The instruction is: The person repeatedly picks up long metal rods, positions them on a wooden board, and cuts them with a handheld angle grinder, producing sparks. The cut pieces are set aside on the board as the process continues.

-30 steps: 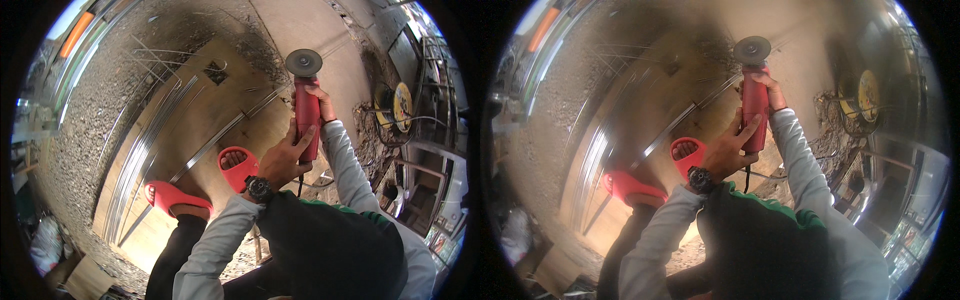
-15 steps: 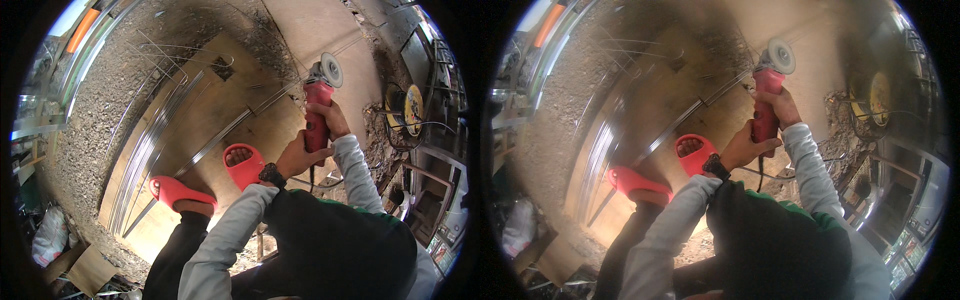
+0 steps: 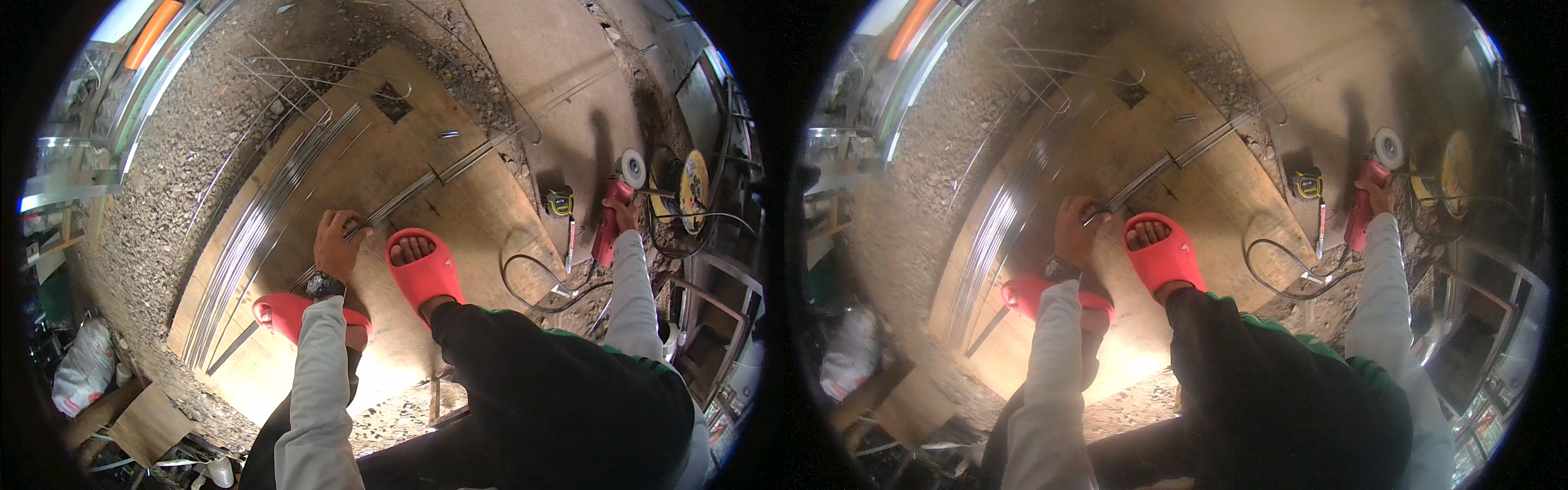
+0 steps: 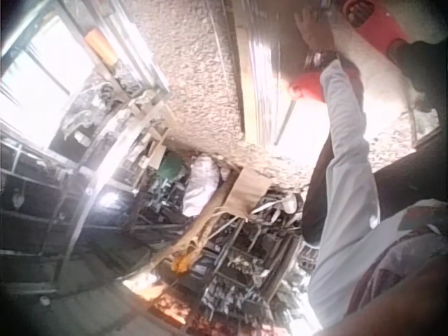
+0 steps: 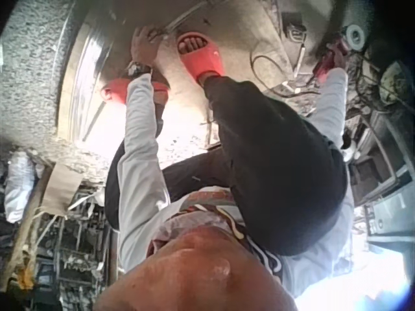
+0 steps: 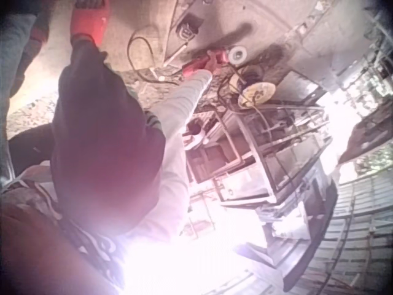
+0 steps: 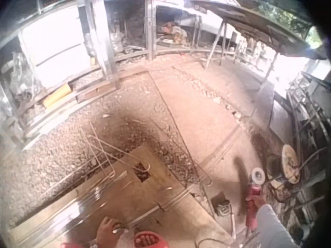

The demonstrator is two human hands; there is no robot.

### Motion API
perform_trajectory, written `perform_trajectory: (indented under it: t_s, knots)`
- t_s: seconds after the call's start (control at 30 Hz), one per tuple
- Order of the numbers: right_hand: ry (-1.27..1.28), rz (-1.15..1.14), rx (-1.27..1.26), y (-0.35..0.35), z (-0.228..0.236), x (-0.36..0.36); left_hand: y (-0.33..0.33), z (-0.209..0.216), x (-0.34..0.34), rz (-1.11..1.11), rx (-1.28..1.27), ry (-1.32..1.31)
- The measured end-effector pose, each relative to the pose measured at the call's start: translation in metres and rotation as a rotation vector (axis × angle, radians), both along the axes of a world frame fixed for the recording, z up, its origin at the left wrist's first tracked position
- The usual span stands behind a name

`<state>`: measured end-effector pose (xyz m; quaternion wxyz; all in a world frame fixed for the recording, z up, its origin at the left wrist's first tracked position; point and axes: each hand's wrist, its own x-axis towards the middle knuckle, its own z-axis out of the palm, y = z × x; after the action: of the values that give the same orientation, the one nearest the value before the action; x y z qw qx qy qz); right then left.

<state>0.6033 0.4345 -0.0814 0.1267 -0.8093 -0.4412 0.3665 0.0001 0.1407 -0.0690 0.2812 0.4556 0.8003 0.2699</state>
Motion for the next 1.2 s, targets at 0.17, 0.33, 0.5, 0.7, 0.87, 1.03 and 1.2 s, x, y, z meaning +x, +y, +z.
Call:
perform_trajectory:
  t_s: [0.17, 0.33, 0.5, 0.7, 0.87, 1.03, 1.2]
  knots:
    - [0.158, -0.113, 0.046, -0.025, -0.015, -0.006, -0.001, 0.009, -0.018, -0.066, -0.015, -0.001]
    - [-0.021, 0.041, 0.137, -0.011, -0.033, 0.061, 0.011, 0.003, -0.017, -0.097, -0.030, -0.110]
    - [-0.285, 0.147, 0.201, -0.029, -0.042, 0.034, 0.004, 0.006, -0.028, -0.103, -0.014, 0.011]
    - [-0.481, 0.146, 0.112, -0.056, -0.015, 0.029, 0.004, -0.007, -0.011, -0.316, 0.142, 0.410]
    - [-0.708, 0.162, 0.318, -0.074, 0.000, -0.024, -0.014, -0.044, -0.051, 0.106, 0.133, 0.658]
    - [-0.475, 0.470, 0.723, -0.068, 0.045, -0.103, -0.026, -0.010, -0.062, 0.064, 0.040, 0.535]
    - [-0.330, 0.885, 0.724, -0.016, 0.036, -0.176, -0.059, -0.005, -0.115, -0.013, 0.057, 0.711]
